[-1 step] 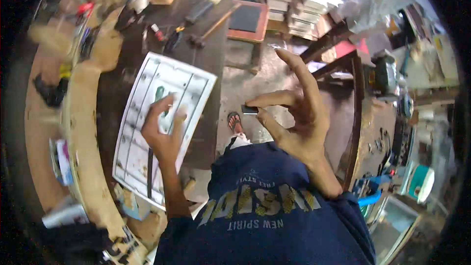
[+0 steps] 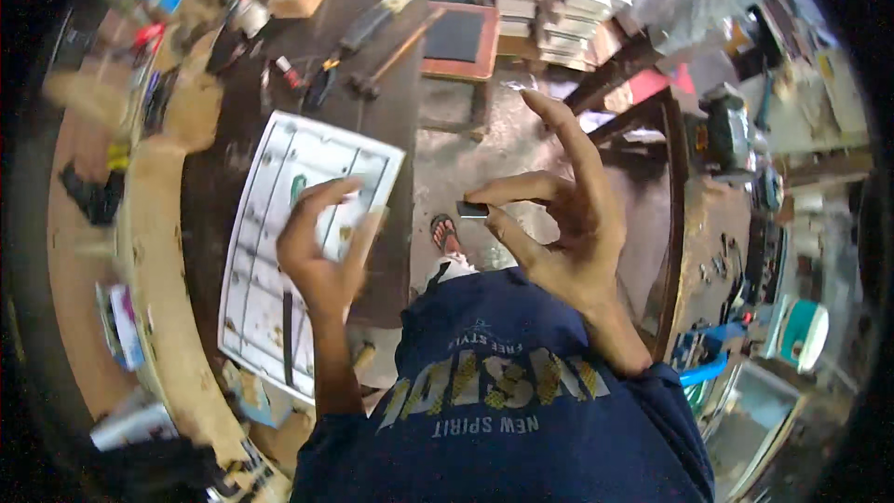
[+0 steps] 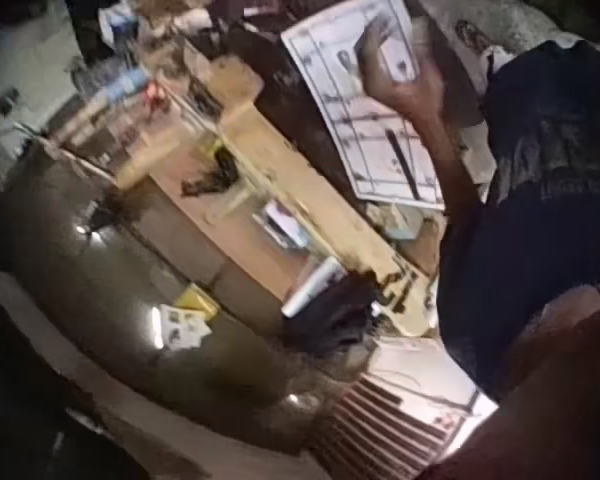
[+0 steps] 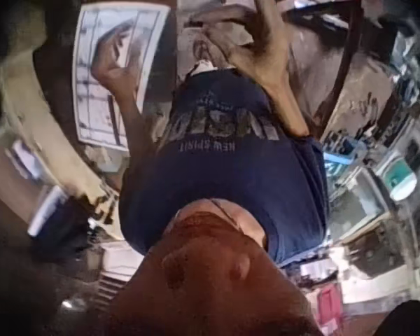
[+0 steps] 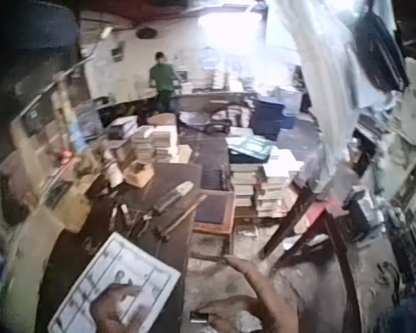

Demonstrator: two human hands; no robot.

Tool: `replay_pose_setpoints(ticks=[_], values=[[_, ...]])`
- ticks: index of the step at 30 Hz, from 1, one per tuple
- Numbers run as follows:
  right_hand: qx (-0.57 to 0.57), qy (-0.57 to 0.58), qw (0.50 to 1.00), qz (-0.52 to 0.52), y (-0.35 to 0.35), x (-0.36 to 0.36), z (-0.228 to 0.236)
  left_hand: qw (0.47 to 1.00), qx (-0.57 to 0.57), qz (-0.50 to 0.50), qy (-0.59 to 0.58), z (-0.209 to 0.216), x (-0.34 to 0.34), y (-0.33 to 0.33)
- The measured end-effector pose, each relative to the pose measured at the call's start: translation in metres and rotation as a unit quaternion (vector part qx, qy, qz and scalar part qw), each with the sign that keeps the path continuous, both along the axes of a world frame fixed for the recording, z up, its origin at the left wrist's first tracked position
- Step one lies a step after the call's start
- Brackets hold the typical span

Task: The person measures, cuts, grinds, and shapes thin metal strips using a manual shearing machine and a bench grinder before fitting them into slots on a large white panel.

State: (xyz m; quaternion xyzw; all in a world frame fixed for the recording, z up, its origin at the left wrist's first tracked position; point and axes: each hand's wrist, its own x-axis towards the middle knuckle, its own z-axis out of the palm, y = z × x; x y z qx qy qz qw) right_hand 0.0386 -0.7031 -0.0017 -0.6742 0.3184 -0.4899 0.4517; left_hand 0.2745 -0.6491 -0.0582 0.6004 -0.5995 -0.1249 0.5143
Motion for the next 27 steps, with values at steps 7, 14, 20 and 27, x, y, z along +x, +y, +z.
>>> replay_pose_setpoints(ticks=[7,14,20,27], values=[[0.026,-0.062,0.987,-0.149,-0.025,-0.061,0.008,0.905,-0.073,-0.413,0.079,0.039,-0.099,-0.126],[0.034,-0.115,0.957,-0.263,-0.030,-0.159,0.005,0.855,-0.073,-0.496,0.133,0.042,-0.216,-0.163],[-0.025,-0.093,0.938,-0.333,-0.021,-0.253,0.005,0.810,-0.090,-0.561,0.145,0.039,-0.322,-0.178],[-0.042,-0.116,0.874,-0.470,0.018,-0.335,0.005,0.732,-0.054,-0.658,0.168,0.038,-0.438,-0.175]])
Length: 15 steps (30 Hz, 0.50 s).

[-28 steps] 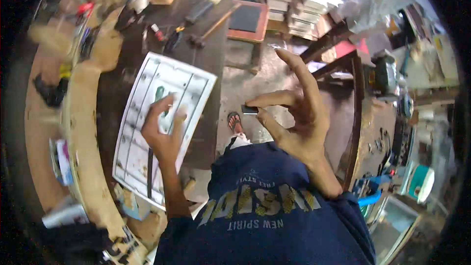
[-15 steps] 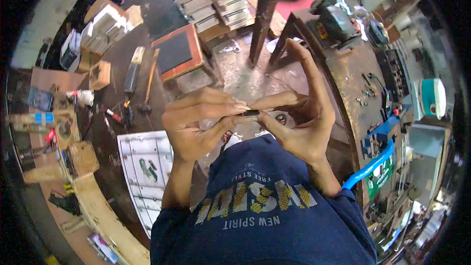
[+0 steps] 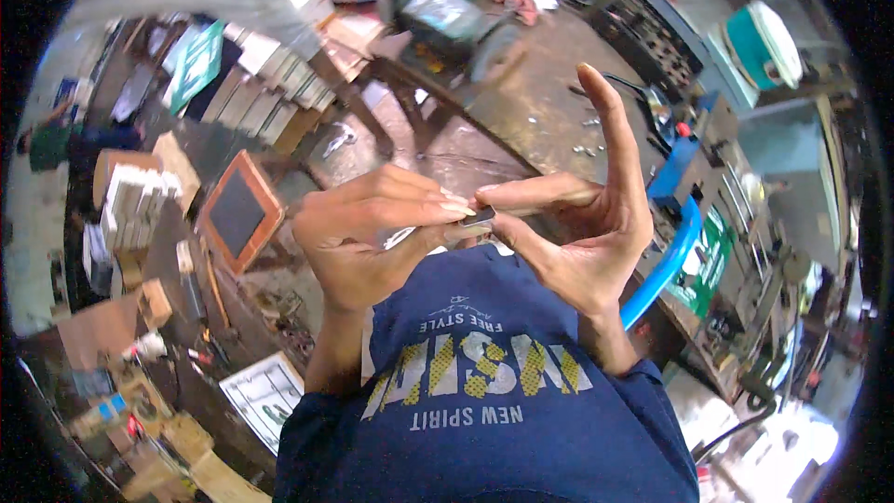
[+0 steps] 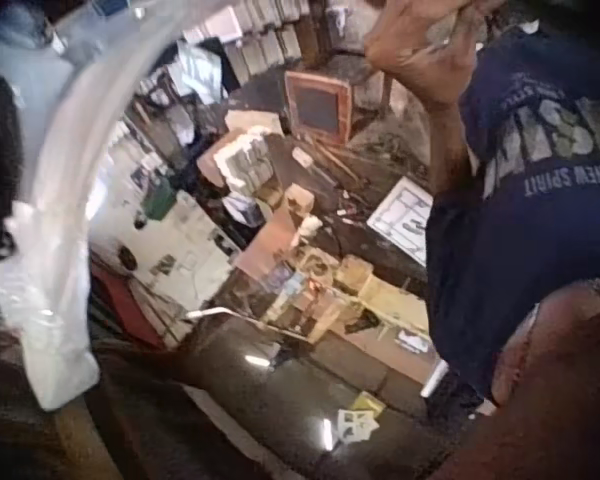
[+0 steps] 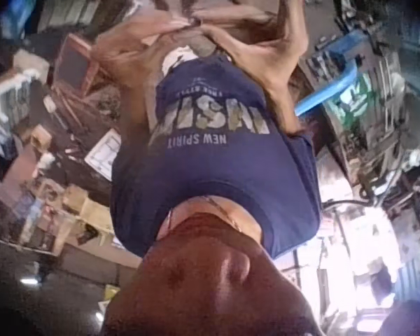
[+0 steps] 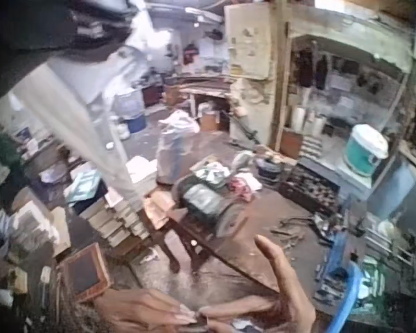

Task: The person measures, cuts, grinds, and shapes thin metal strips using a manual shearing machine and a bench grinder before fitting them into slots on a large white panel.

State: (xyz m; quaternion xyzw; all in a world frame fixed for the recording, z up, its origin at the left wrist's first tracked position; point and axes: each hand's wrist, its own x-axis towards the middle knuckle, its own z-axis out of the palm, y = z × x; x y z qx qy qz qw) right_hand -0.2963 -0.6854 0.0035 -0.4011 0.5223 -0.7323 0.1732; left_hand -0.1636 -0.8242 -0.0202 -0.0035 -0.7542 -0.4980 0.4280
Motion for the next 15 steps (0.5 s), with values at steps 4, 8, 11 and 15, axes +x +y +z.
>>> replay_pose_setpoints(ticks=[4,8,11,15], values=[[0.025,-0.022,0.997,-0.076,0.036,-0.034,-0.005,0.995,0.016,-0.094,-0.006,-0.002,-0.060,0.011],[0.009,0.004,0.986,-0.168,0.047,-0.049,0.001,0.985,0.059,-0.163,-0.019,-0.002,-0.096,0.017],[0.037,0.019,0.980,-0.196,0.058,-0.062,-0.002,0.980,0.039,-0.194,-0.033,-0.003,-0.120,0.020],[0.041,0.020,0.970,-0.238,0.065,-0.072,-0.006,0.970,0.028,-0.240,-0.040,-0.002,-0.145,0.020]])
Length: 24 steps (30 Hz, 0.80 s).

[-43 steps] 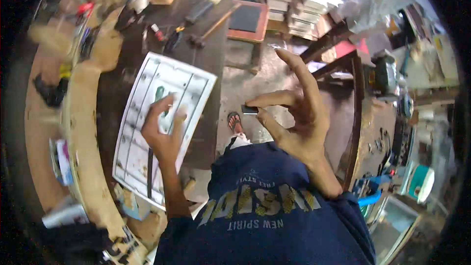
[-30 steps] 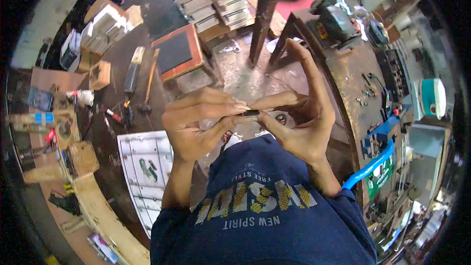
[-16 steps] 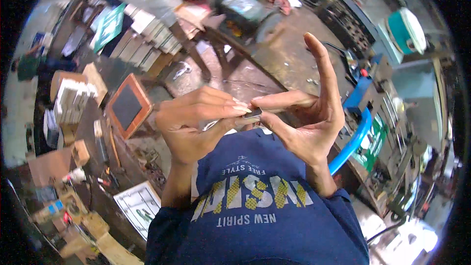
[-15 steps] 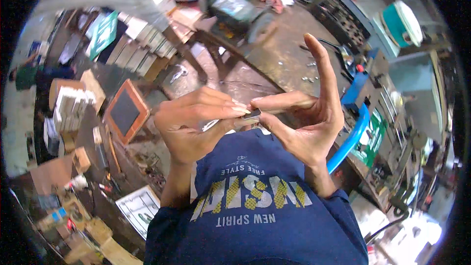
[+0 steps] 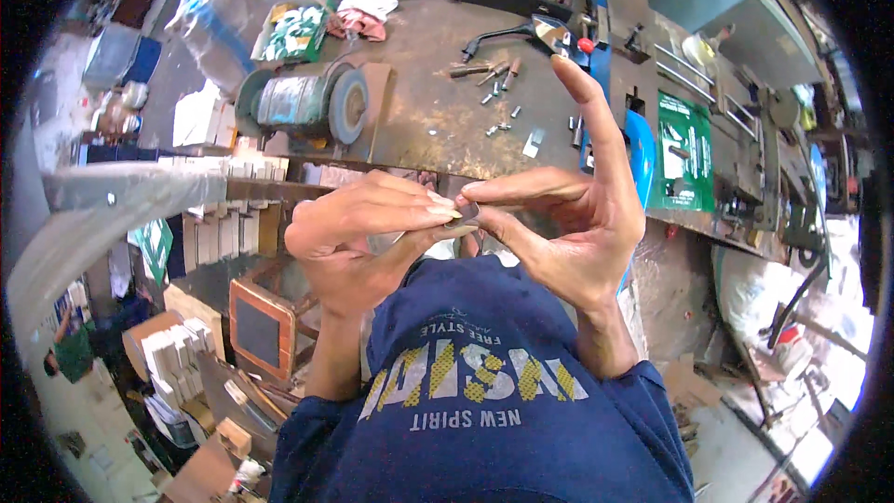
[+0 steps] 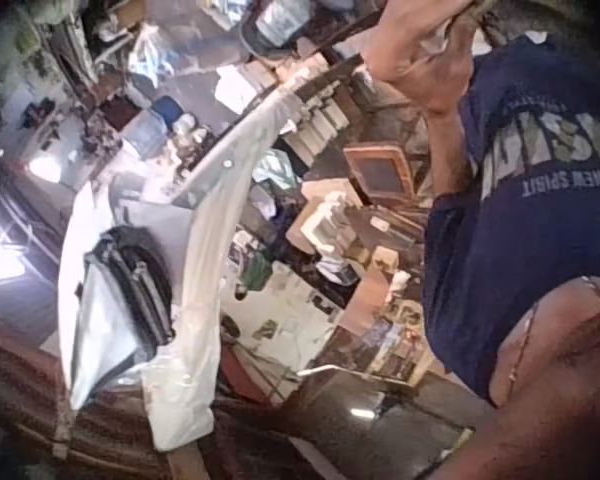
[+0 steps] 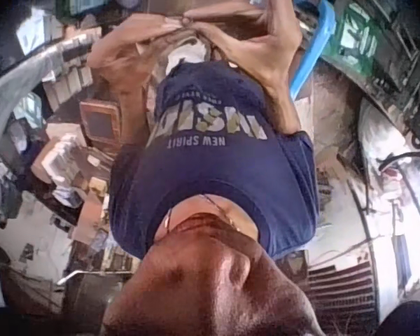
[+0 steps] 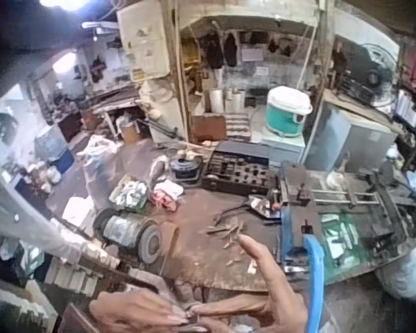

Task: The person measures, cuts, grinds, and shapes thin metal strips using a manual shearing machine and a bench grinder before fitting them into slots on a large white panel.

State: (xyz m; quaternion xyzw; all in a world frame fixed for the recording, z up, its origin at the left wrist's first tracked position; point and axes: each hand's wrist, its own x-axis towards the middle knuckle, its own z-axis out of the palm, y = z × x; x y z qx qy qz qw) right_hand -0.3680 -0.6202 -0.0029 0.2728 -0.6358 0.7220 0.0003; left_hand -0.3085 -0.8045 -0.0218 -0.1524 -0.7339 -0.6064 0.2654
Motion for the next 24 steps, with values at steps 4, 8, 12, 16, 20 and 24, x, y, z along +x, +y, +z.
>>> replay_pose_setpoints(ticks=[4,8,12,16,20,24], values=[[-0.007,-0.023,0.997,-0.077,-0.001,-0.003,-0.005,0.997,-0.007,-0.072,0.009,-0.001,-0.031,-0.006],[0.037,-0.067,0.987,-0.143,-0.004,-0.003,-0.003,0.991,-0.003,-0.131,-0.033,-0.002,-0.062,-0.013],[0.128,-0.047,0.966,-0.218,0.000,-0.002,-0.008,0.961,0.008,-0.236,-0.145,-0.012,-0.094,-0.016],[0.154,-0.083,0.928,-0.329,0.008,0.030,-0.029,0.865,-0.017,-0.333,-0.376,-0.008,-0.111,0.009],[0.102,-0.169,0.876,-0.440,0.005,0.100,-0.035,0.791,-0.136,-0.463,-0.375,-0.016,-0.099,0.049],[0.013,-0.200,0.804,-0.560,-0.021,0.171,-0.046,0.685,-0.219,-0.616,-0.323,-0.044,-0.082,0.068]])
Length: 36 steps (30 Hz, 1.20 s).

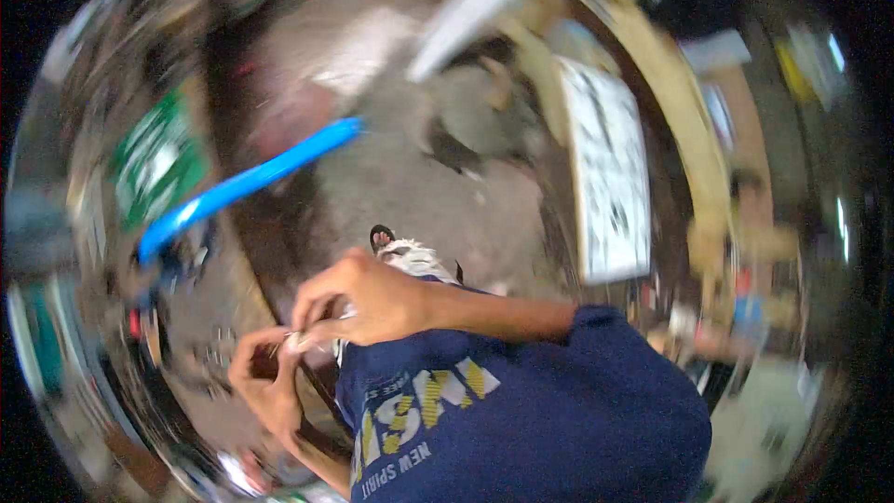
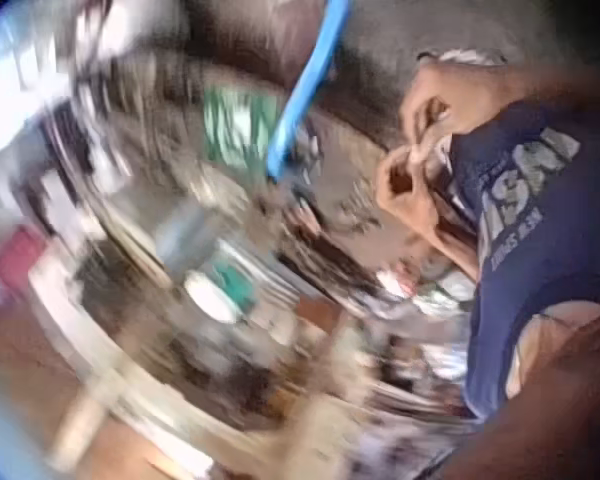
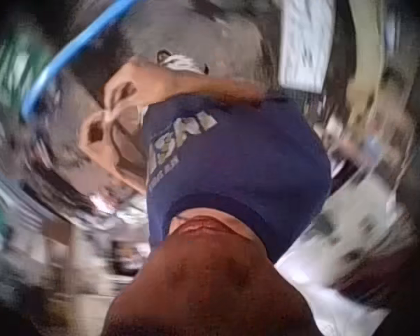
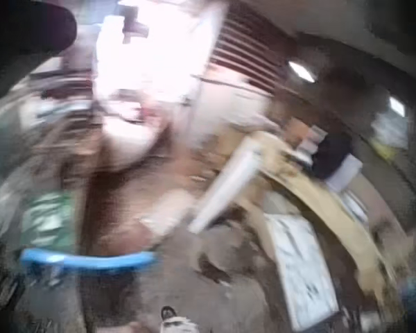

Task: The person measures, cuts, grinds, and shapes thin metal strips using a manual shearing machine and a bench grinder before fitting them into slots on a large white panel.

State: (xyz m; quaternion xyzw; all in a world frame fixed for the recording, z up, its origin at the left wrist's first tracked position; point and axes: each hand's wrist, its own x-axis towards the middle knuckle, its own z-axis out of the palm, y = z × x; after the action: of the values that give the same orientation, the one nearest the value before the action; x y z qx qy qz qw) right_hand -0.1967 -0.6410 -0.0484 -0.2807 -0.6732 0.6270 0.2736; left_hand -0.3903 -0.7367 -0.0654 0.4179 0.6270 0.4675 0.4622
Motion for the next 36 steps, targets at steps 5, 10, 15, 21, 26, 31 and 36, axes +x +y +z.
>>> replay_pose_setpoints(ticks=[5,10,15,21,26,31,36], values=[[-0.018,0.065,0.937,-0.344,-0.056,0.090,-0.013,0.977,0.020,-0.142,-0.156,-0.016,0.095,0.035],[-0.086,0.104,0.849,-0.510,-0.127,0.180,-0.049,0.946,-0.015,-0.297,-0.128,-0.036,0.202,0.040],[-0.032,-0.281,0.497,-0.821,-0.273,0.324,-0.162,0.846,-0.005,-0.533,0.002,-0.099,0.344,0.038],[-0.170,-0.535,0.378,-0.736,-0.468,0.420,-0.212,0.650,0.051,-0.758,0.008,-0.150,0.530,-0.072],[-0.143,-0.421,0.376,-0.813,-0.461,0.421,-0.222,0.590,0.170,-0.789,0.024,-0.210,0.631,-0.129],[-0.176,-0.403,0.271,-0.856,-0.448,0.355,-0.207,0.558,0.235,-0.796,0.024,-0.220,0.639,-0.159],[-0.250,-0.217,0.270,-0.904,-0.412,0.340,-0.205,0.547,0.251,-0.797,0.054,-0.216,0.599,-0.148]])
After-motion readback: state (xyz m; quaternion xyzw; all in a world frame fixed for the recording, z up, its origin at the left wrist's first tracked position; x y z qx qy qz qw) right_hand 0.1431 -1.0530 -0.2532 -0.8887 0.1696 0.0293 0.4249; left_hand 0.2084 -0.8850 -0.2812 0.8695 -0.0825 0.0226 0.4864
